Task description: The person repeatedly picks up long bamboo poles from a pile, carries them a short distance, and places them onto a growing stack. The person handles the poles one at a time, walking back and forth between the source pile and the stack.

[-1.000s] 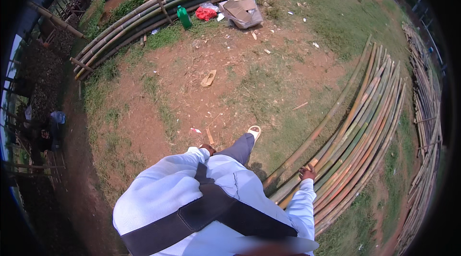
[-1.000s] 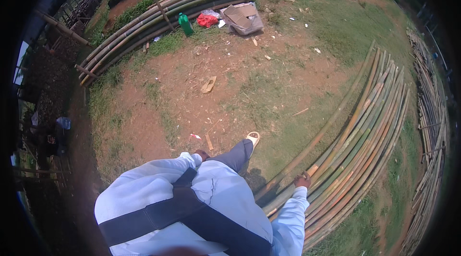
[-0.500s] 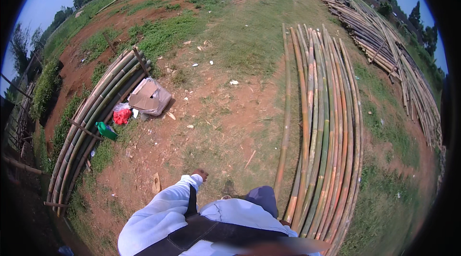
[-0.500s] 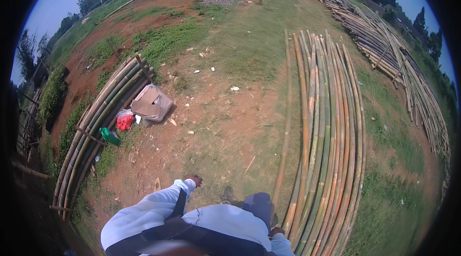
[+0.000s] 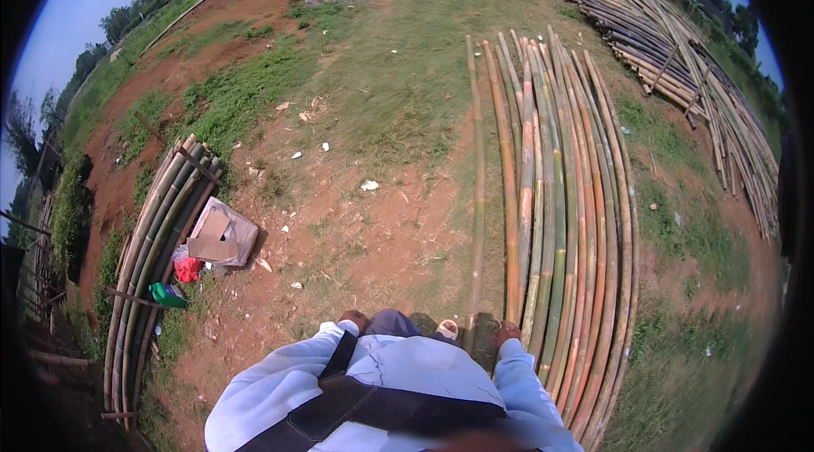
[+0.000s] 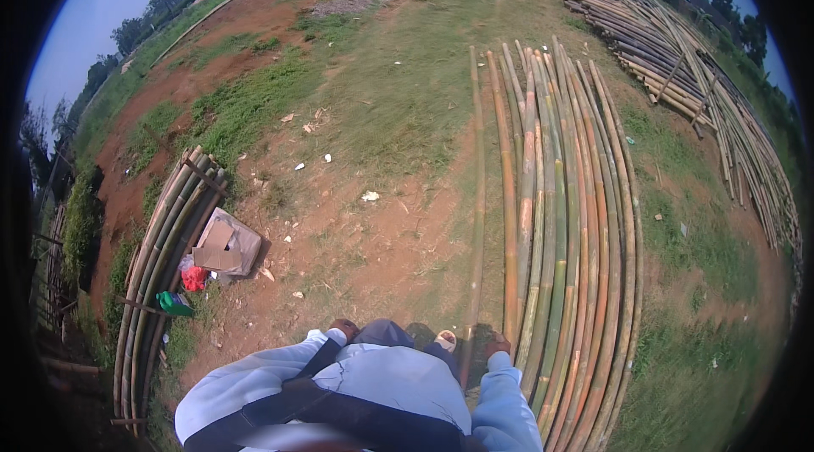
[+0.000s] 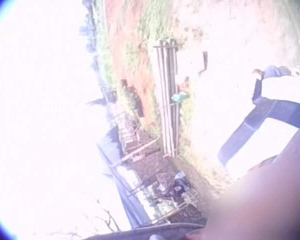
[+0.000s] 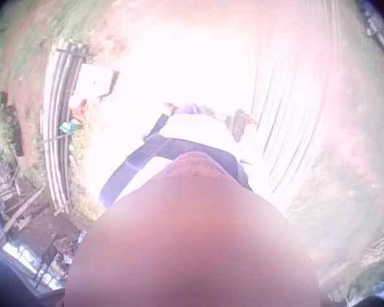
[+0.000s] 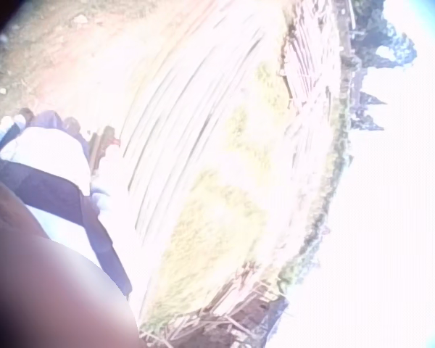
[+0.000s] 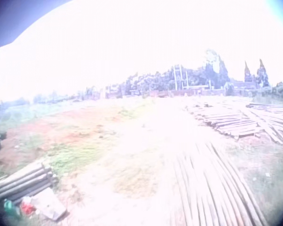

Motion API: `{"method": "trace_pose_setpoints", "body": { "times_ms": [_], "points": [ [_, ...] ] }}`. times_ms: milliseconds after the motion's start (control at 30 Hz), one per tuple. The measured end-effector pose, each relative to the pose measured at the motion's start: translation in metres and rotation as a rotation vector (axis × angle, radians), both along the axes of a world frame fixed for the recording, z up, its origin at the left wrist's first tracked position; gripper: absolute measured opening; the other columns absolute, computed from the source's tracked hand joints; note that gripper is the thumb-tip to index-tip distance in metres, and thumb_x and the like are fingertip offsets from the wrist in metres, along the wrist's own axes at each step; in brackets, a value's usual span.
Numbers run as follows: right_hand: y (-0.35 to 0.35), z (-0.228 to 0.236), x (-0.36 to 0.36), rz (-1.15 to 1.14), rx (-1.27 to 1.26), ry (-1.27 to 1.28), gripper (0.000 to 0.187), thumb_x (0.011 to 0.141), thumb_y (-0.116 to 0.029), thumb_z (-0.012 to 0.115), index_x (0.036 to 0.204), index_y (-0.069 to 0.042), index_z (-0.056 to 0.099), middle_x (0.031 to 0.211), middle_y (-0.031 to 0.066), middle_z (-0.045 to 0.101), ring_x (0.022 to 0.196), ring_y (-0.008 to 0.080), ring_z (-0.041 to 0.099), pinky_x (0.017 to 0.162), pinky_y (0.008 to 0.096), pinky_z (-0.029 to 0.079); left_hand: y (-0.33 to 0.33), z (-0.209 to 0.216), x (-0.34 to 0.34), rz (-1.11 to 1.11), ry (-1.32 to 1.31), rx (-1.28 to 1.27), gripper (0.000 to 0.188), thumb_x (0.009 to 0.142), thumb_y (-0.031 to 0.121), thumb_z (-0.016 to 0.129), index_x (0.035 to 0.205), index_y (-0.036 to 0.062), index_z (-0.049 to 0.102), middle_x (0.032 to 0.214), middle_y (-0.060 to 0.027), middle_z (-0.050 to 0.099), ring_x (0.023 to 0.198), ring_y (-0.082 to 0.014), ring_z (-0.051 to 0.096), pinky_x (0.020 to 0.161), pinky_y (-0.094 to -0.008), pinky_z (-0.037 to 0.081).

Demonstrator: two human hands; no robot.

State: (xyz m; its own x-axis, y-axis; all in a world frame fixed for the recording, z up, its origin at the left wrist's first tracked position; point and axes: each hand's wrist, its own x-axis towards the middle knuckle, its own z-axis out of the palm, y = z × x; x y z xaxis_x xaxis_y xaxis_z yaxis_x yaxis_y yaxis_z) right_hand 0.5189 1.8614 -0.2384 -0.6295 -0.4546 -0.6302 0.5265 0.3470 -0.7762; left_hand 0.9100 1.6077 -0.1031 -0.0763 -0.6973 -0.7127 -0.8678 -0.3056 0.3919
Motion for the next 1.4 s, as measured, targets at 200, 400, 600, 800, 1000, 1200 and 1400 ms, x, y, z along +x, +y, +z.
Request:
{"method": "trace_pose_setpoints", "body": {
  "times_ms": [200,400,600,800,1000,1200,1400],
  "points": [
    [-0.141,0.092,-0.121,-0.218,-0.235,0.039,0.044,0.072,0.013,0.039,0.112,-0.004,0.047,0.071,0.0149,0.057,0.05,0.0165,0.049,0.044,0.0287,0.041,-0.116,-0.019,-0.076,-0.049,0.044,0.072,0.02,0.074,0.021,0.061,0.086,0.0051,0.065,0.082,-0.0118,0.064,0.073,-0.0208,0.062,0.068,-0.0303,0.048],
    [-0.159,0.047,-0.111,0.161,0.355,0.269,0.043,0.07,-0.005,0.054,0.113,-0.005,0.047,0.087,0.014,0.057,0.068,0.0203,0.055,0.058,0.0313,0.046,-0.261,-0.038,-0.189,-0.166,0.143,0.048,0.016,0.073,0.012,0.058,0.081,-0.0009,0.061,0.073,-0.0119,0.063,0.064,-0.0185,0.06,0.056,-0.0294,0.048],
    [-0.153,0.057,-0.011,1.624,0.969,0.31,0.037,0.075,-0.037,0.056,0.11,-0.025,0.051,0.109,-0.0012,0.053,0.107,0.0178,0.046,0.087,0.0325,0.04,-0.399,-0.026,-0.267,-0.142,0.231,0.197,0.011,0.075,0.007,0.056,0.083,-0.0005,0.057,0.073,-0.0109,0.062,0.06,-0.0181,0.059,0.052,-0.0292,0.05],
    [-0.181,0.055,0.004,1.032,0.773,0.089,0.036,0.076,-0.018,0.048,0.111,-0.011,0.045,0.103,0.0136,0.052,0.098,0.0271,0.048,0.081,0.0416,0.039,-0.511,-0.038,-0.369,-0.112,0.238,0.577,0.014,0.074,0.006,0.057,0.087,-0.0011,0.056,0.075,-0.0131,0.061,0.057,-0.0196,0.058,0.048,-0.0287,0.049],
    [-0.261,0.027,-0.062,-0.947,0.435,-0.484,0.044,0.068,-0.003,0.054,0.11,0.002,0.043,0.08,0.0187,0.056,0.061,0.0252,0.058,0.053,0.0339,0.05,-0.506,-0.013,-0.492,-0.723,0.006,0.258,0.018,0.077,0.013,0.053,0.089,0.0001,0.053,0.078,-0.0134,0.06,0.062,-0.021,0.058,0.048,-0.0296,0.044],
    [-0.32,-0.004,-0.188,-1.283,0.146,-0.69,0.039,0.072,-0.005,0.056,0.108,-0.001,0.042,0.095,0.0216,0.055,0.074,0.0277,0.058,0.06,0.0356,0.048,-0.511,-0.051,-0.634,-0.97,0.026,0.17,0.023,0.074,0.013,0.057,0.092,-0.0002,0.053,0.077,-0.0101,0.061,0.065,-0.0161,0.059,0.053,-0.0272,0.045],
    [-0.362,-0.075,-0.263,-1.51,0.119,-0.821,0.067,0.074,-0.048,0.057,0.126,-0.013,0.034,0.127,0.0198,0.035,0.108,0.0314,0.046,0.089,0.0467,0.034,-0.513,-0.205,-0.757,-0.889,-0.069,0.326,0.03,0.074,0.021,0.057,0.095,0.0001,0.053,0.079,-0.0076,0.059,0.068,-0.0156,0.056,0.057,-0.0287,0.045]
  ]
}}
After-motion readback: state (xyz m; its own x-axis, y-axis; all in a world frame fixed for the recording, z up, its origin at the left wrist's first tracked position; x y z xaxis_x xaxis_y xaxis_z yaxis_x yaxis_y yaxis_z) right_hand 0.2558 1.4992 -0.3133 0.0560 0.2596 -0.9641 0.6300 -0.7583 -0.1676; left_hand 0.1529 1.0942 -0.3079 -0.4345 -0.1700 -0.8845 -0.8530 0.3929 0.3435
